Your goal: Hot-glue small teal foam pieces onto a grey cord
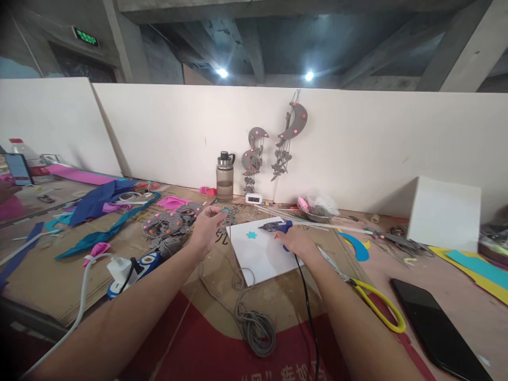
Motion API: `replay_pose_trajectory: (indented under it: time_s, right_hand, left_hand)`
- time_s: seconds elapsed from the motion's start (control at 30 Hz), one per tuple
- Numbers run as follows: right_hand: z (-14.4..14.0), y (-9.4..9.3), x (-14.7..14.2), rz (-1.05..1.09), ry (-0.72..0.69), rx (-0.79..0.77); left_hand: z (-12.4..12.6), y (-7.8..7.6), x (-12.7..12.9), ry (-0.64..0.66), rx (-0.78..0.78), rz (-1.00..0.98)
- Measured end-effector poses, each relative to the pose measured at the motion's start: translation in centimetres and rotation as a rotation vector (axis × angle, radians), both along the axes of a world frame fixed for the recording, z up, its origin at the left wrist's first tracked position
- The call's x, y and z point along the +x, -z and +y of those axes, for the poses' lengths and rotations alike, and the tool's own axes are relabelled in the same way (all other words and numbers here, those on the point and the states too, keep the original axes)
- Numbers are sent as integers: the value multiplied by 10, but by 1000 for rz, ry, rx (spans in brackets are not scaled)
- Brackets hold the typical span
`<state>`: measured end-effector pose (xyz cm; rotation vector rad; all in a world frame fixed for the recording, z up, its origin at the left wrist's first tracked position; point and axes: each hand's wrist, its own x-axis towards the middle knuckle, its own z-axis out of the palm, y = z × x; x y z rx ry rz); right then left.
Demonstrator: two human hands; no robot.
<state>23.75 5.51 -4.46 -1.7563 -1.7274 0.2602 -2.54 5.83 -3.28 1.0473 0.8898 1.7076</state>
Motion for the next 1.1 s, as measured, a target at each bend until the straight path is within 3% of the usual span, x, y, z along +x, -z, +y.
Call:
replay_pose_trajectory:
  time_s: [0.1,0.2,0.23,0.3,0.43,0.53,0.6,0.83,1.1]
  right_hand:
    - [-3,-4,-6,-228,133,-112]
    - [-14,-17,-26,-186,66,136]
    - [-19,-21,-36,-84,-11,252]
    - [-28,-25,-60,186,-184,314]
    - [-39,-15,-102,716,-449,85]
    - [-41,-5,-116,903,-495,-20]
    - [-41,-4,-115,887,-437,7]
    - [-45,-19,-101,487,-272,272]
    - [-48,-20,-100,355,-216,307]
  left_hand:
    - [-1,1,1,11,16,12]
    - [-3,1,4,39,1,19]
    - [-4,1,5,53,-8,28]
    - [-7,1,9,79,-15,54]
    - [-11,4,14,107,36,98]
    - [-13,6,16,89,63,126]
    - [-14,7,16,65,51,134]
    - [-12,12,18,108,7,125]
    - [-19,8,22,144,19,184]
